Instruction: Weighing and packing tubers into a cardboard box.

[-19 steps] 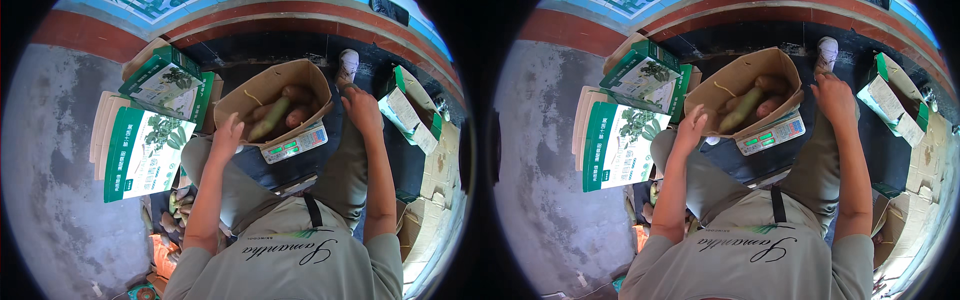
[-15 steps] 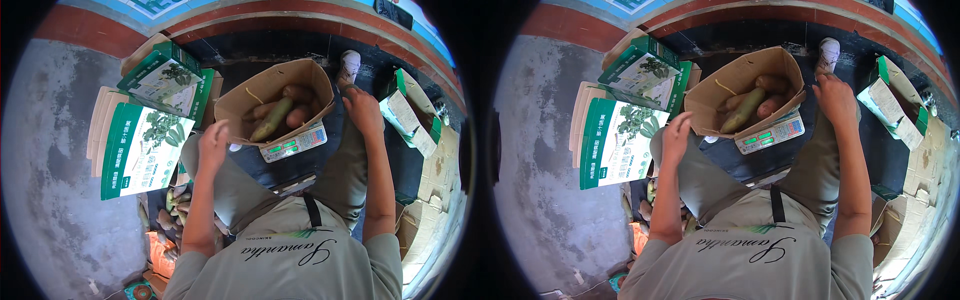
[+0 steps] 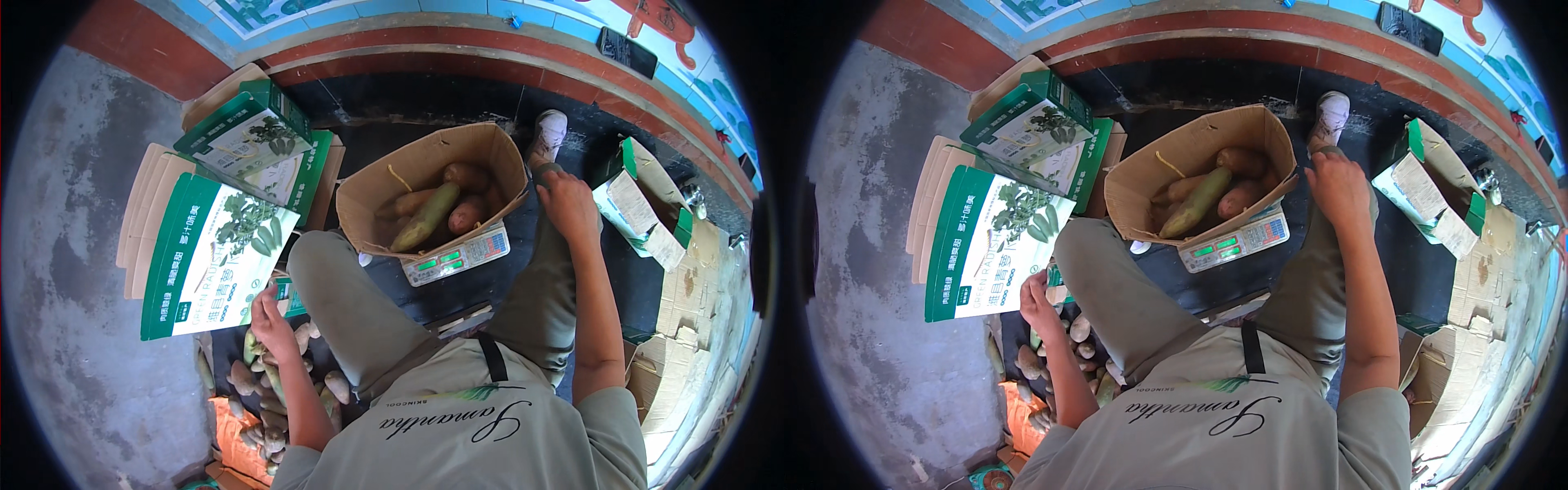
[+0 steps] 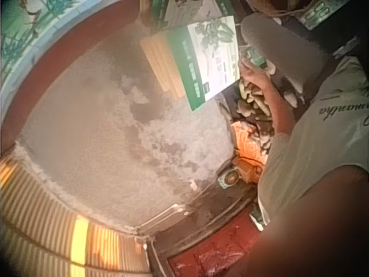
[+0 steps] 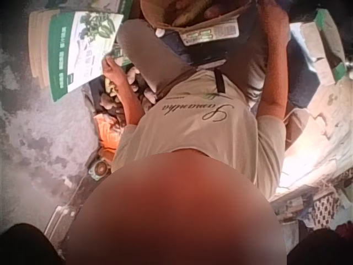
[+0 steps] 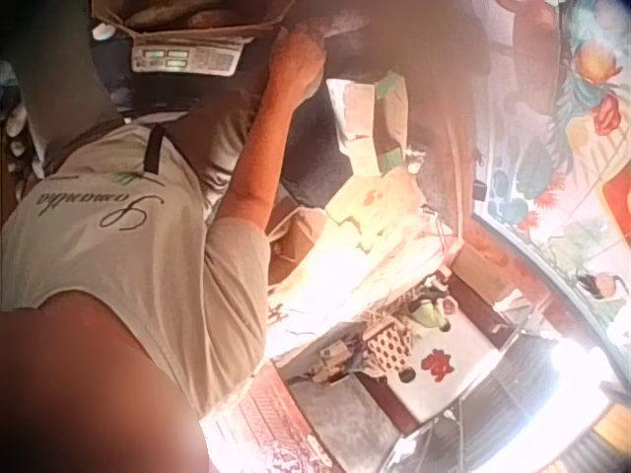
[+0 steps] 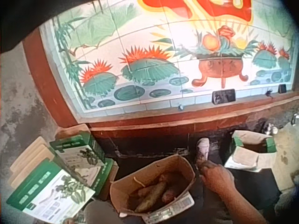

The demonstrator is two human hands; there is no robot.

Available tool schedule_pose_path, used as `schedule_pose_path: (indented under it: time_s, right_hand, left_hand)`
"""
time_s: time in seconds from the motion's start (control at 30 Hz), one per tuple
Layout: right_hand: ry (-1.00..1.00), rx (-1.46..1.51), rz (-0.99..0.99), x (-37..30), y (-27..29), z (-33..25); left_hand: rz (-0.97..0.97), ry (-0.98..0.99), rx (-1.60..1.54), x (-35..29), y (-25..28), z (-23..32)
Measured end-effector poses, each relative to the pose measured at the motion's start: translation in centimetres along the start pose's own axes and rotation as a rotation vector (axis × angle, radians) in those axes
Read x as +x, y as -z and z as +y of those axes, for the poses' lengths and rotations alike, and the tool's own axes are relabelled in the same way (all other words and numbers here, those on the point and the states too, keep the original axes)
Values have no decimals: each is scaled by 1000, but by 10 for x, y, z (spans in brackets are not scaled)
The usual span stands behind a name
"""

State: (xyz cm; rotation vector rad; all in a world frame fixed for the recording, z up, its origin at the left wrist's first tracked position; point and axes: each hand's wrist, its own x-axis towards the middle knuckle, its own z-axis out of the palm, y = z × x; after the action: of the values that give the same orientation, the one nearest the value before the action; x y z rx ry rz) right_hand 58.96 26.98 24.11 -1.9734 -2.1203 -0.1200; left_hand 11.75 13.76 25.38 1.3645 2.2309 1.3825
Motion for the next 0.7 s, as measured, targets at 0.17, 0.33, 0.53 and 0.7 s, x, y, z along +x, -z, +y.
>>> schedule_pose_path:
  time_s: [0.17,0.33,0.53,0.7]
  right_hand:
    - [49,-49,-49,1,-4,-6]
    - [66,-154,-258,7,-14,-13]
    - [-69,-208,-675,32,-39,35]
    - [-54,-218,-879,55,-62,67]
  left_hand:
    - [20,11,-15,-19,2,-7]
    - [61,-190,-26,-20,-7,17]
    - [-30,-510,104,-15,-25,64]
    - [-80,-540,122,-5,-44,69]
